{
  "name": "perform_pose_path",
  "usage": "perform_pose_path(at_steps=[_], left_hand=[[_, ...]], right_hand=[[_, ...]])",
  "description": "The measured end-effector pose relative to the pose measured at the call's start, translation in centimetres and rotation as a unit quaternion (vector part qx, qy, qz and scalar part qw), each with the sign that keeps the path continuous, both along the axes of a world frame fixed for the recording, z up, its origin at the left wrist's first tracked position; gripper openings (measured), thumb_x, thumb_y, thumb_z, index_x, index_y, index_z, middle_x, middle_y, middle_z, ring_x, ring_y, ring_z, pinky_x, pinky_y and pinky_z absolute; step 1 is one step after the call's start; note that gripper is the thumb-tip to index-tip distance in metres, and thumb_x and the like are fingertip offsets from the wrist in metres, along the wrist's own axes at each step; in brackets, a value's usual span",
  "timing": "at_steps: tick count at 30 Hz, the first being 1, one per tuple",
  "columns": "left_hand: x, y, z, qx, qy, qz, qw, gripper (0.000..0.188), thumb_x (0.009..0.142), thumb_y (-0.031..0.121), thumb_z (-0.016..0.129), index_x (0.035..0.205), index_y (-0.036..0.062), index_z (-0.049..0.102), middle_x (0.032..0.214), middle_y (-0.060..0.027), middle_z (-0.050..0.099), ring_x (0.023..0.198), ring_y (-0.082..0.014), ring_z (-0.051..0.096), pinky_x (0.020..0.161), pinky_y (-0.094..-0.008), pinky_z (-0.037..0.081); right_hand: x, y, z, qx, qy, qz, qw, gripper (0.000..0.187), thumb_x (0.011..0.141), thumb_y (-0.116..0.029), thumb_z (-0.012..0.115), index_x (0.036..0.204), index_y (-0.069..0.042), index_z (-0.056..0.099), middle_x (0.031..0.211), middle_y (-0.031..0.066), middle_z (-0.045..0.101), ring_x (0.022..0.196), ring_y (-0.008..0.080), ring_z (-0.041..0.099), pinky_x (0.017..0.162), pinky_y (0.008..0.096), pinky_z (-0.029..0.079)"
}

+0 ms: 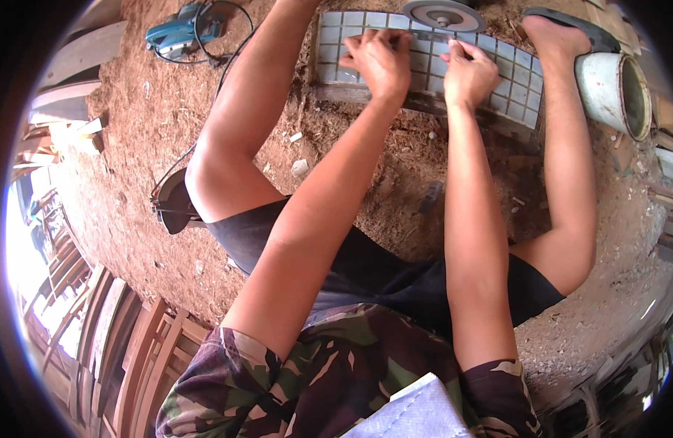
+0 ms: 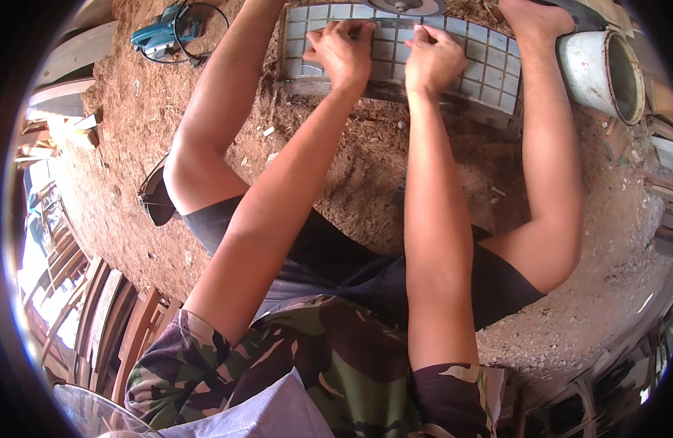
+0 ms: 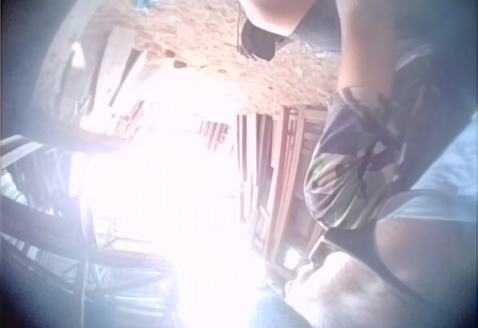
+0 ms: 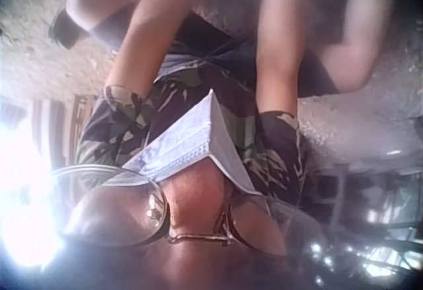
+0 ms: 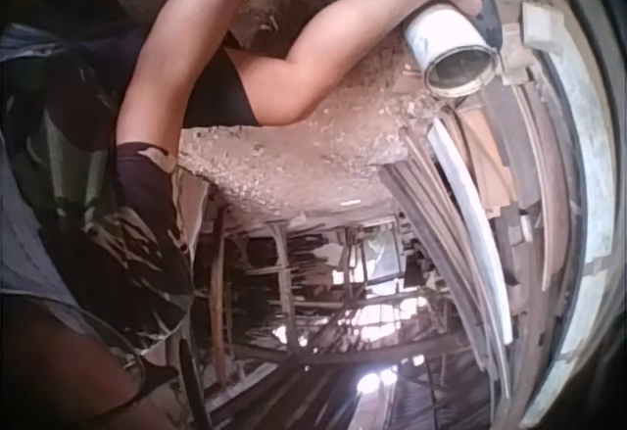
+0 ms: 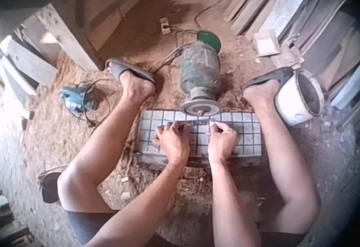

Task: The person uses a bench grinder to sharpen a small metal component, turning it over several times to sharpen different edges and holding it up to check the progress.

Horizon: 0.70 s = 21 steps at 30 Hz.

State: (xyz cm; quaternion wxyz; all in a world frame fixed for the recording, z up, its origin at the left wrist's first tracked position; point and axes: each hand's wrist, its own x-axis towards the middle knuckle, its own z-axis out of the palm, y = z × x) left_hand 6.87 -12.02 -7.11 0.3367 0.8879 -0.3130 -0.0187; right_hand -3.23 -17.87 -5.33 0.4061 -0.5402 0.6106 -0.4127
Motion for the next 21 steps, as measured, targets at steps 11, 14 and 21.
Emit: perform_pose_path(at_steps=[11,14,21], left_hand=[[3.3,1.1,-0.5,-0.003,-0.012,-0.012,1.000,0.020,0.091,0.037,0.079,0.096,0.0182,0.084,0.104,-0.0021,0.073,0.118,-0.0310,0.049,0.109,-0.0634,0.027],[3.1,1.1,-0.3,-0.010,-0.026,-0.013,1.000,0.019,0.089,0.034,0.081,0.094,0.0153,0.083,0.102,-0.0052,0.073,0.115,-0.0314,0.051,0.106,-0.0606,0.030],[3.0,0.9,-0.1,-0.008,-0.034,-0.012,0.999,0.019,0.089,0.033,0.082,0.093,0.0139,0.083,0.101,-0.0068,0.074,0.113,-0.0315,0.051,0.104,-0.0579,0.032]], right_hand=[[2.7,0.7,-0.5,0.014,-0.003,0.012,1.000,0.014,0.092,-0.011,0.079,0.098,0.001,0.081,0.085,0.0133,0.079,0.069,0.0194,0.078,0.064,0.0311,0.058],[2.7,0.7,-0.5,0.014,0.001,0.009,1.000,0.014,0.092,-0.012,0.079,0.099,0.000,0.082,0.082,0.0131,0.079,0.069,0.0192,0.078,0.064,0.0309,0.059],[2.8,0.6,-0.5,0.012,0.019,0.003,1.000,0.014,0.092,-0.014,0.079,0.098,-0.002,0.082,0.077,0.0125,0.078,0.068,0.0187,0.078,0.065,0.0308,0.059]])
